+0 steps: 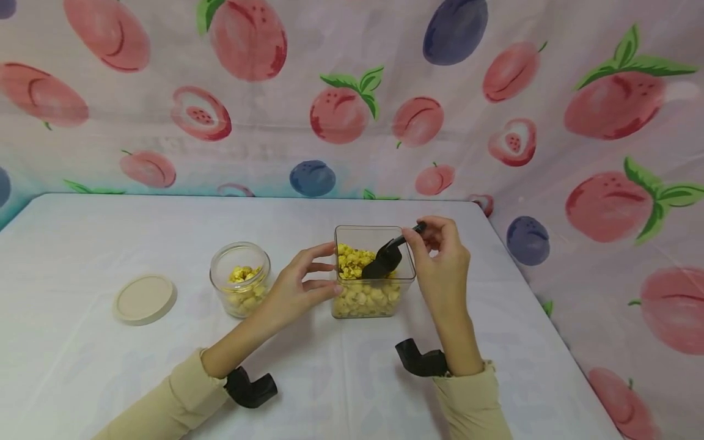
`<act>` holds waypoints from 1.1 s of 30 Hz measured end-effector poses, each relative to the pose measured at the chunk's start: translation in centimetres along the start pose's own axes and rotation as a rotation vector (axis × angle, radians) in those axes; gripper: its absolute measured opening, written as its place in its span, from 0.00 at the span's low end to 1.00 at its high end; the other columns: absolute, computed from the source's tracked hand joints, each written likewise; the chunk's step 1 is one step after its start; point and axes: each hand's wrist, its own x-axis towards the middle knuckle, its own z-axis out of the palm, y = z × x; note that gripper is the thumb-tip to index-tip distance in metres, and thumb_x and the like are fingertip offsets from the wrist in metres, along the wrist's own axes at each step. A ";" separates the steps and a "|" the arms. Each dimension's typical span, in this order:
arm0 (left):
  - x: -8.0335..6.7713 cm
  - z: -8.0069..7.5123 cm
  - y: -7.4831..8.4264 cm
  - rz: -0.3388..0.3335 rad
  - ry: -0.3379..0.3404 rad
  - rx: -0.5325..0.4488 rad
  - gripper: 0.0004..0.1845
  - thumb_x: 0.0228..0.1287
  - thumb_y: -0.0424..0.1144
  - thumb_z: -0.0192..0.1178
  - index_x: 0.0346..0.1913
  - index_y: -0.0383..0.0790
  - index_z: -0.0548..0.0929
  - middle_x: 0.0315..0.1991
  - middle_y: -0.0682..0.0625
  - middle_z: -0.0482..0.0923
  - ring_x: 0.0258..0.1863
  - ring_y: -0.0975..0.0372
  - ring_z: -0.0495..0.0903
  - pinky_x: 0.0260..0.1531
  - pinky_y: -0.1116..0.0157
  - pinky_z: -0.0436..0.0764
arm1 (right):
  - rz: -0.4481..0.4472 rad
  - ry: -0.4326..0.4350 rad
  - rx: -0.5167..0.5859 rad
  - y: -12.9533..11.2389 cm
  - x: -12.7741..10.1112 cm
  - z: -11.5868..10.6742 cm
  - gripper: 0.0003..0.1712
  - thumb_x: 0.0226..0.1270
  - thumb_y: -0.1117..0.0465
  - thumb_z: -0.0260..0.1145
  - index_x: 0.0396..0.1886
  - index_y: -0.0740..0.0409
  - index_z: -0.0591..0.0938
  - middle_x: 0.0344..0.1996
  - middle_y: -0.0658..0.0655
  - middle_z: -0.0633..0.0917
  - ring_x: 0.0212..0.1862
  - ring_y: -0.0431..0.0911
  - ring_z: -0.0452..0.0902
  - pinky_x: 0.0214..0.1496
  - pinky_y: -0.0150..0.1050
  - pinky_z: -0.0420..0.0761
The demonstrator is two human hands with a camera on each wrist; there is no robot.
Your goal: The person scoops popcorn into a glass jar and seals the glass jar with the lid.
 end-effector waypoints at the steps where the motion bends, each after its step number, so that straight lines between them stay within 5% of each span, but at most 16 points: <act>1: 0.0 0.0 0.0 0.004 -0.001 0.000 0.36 0.56 0.30 0.65 0.68 0.43 0.63 0.63 0.44 0.62 0.56 0.54 0.72 0.51 0.63 0.80 | 0.005 0.004 -0.002 0.0 0.0 0.0 0.18 0.59 0.62 0.67 0.46 0.68 0.76 0.25 0.33 0.76 0.30 0.31 0.72 0.35 0.21 0.72; 6: 0.0 0.1 0.0 0.017 -0.001 0.000 0.37 0.56 0.30 0.65 0.68 0.40 0.62 0.62 0.43 0.63 0.55 0.53 0.72 0.50 0.64 0.81 | 0.019 0.022 -0.017 0.1 -0.1 0.1 0.18 0.60 0.61 0.67 0.45 0.68 0.76 0.25 0.38 0.78 0.30 0.31 0.72 0.35 0.21 0.72; 13: 0.0 0.1 -0.1 0.021 -0.006 -0.009 0.37 0.56 0.30 0.64 0.68 0.40 0.62 0.61 0.42 0.63 0.56 0.51 0.72 0.50 0.63 0.81 | 0.007 0.010 -0.070 0.3 -0.2 0.2 0.19 0.60 0.60 0.67 0.44 0.69 0.74 0.27 0.61 0.83 0.29 0.29 0.70 0.35 0.21 0.70; 25: -0.1 0.0 -0.1 0.022 -0.011 -0.019 0.37 0.56 0.30 0.64 0.68 0.40 0.61 0.62 0.42 0.62 0.56 0.50 0.72 0.51 0.64 0.80 | -0.111 -0.026 -0.051 0.2 -0.3 0.5 0.18 0.59 0.66 0.66 0.45 0.72 0.74 0.31 0.65 0.84 0.32 0.25 0.71 0.38 0.15 0.71; 33: 0.0 0.0 -0.2 0.030 -0.012 -0.017 0.36 0.56 0.30 0.64 0.68 0.40 0.62 0.62 0.42 0.62 0.56 0.51 0.72 0.50 0.64 0.81 | 0.014 -0.071 0.045 1.3 -0.2 1.0 0.16 0.63 0.67 0.62 0.48 0.72 0.74 0.33 0.61 0.84 0.32 0.25 0.74 0.40 0.16 0.75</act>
